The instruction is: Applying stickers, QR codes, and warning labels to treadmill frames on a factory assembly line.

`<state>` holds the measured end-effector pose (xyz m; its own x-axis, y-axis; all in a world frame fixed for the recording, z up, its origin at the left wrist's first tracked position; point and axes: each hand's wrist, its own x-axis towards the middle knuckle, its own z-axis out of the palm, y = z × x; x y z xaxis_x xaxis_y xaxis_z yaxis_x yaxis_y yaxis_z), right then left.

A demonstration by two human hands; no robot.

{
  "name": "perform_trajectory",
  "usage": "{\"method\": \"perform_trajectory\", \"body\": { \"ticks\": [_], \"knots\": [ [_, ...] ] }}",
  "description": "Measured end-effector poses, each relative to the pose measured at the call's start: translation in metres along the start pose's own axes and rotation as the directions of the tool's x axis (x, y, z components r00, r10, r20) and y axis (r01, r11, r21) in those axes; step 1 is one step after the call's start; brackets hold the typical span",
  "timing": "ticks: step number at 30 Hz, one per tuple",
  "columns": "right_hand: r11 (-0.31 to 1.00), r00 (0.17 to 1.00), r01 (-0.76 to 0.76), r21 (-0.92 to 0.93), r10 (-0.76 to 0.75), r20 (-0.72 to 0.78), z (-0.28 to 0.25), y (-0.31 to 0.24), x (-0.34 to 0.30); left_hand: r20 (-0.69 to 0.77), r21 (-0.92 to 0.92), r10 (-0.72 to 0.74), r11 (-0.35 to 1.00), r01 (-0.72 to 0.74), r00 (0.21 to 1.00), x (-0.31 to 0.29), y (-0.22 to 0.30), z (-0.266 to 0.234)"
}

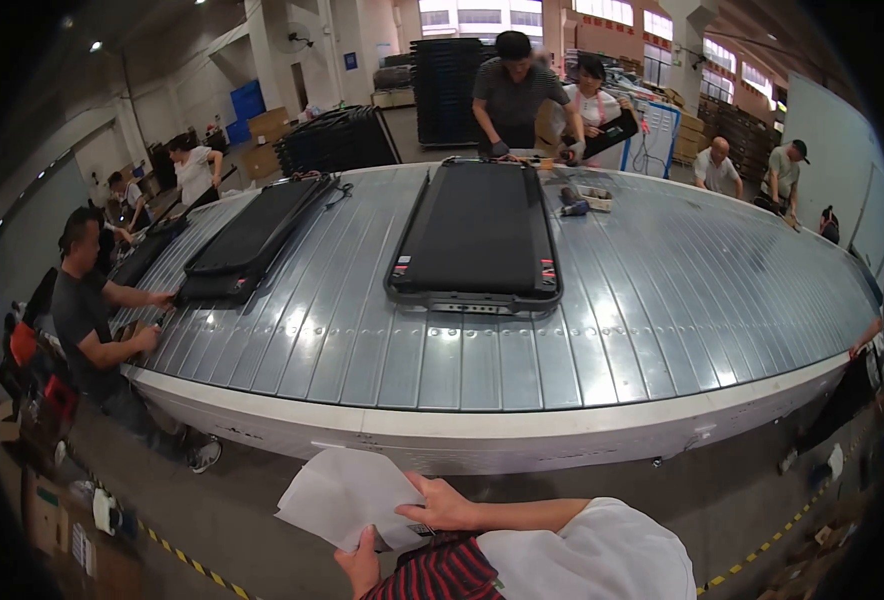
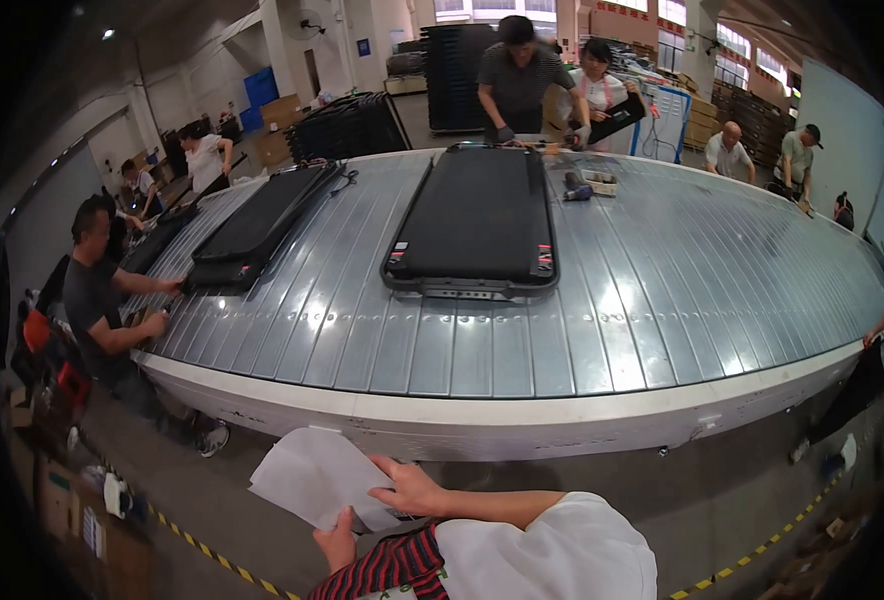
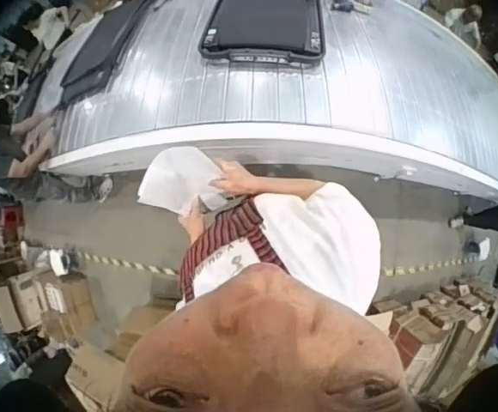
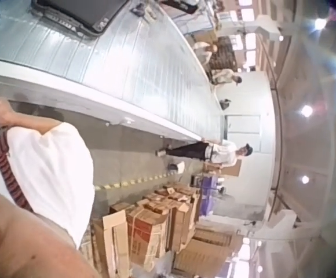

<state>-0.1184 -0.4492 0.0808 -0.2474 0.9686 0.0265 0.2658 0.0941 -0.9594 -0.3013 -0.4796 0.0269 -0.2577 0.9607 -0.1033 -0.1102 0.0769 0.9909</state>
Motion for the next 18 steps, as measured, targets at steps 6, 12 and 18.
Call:
{"method": "perform_trajectory", "body": {
  "ticks": [6, 12, 18],
  "knots": [
    [0.999, 0.998, 0.013, -0.032, -0.011, 0.065, 0.033, 0.016, 0.104, -0.110, -0.008, 0.040, 0.999, -0.042, 0.993, 0.076, 0.013, -0.033],
    [0.959, 0.975, 0.162, 0.233, -0.192, 0.114, 0.082, 0.008, 0.239, -0.219, 0.134, 0.078, 0.990, -0.050, 0.973, 0.169, 0.044, -0.086],
    [0.947, 0.908, -0.005, 0.320, -0.130, 0.398, 0.136, -0.016, 0.355, -0.390, 0.139, 0.092, 0.990, -0.040, 0.916, 0.225, 0.055, -0.141]
  ]
}}
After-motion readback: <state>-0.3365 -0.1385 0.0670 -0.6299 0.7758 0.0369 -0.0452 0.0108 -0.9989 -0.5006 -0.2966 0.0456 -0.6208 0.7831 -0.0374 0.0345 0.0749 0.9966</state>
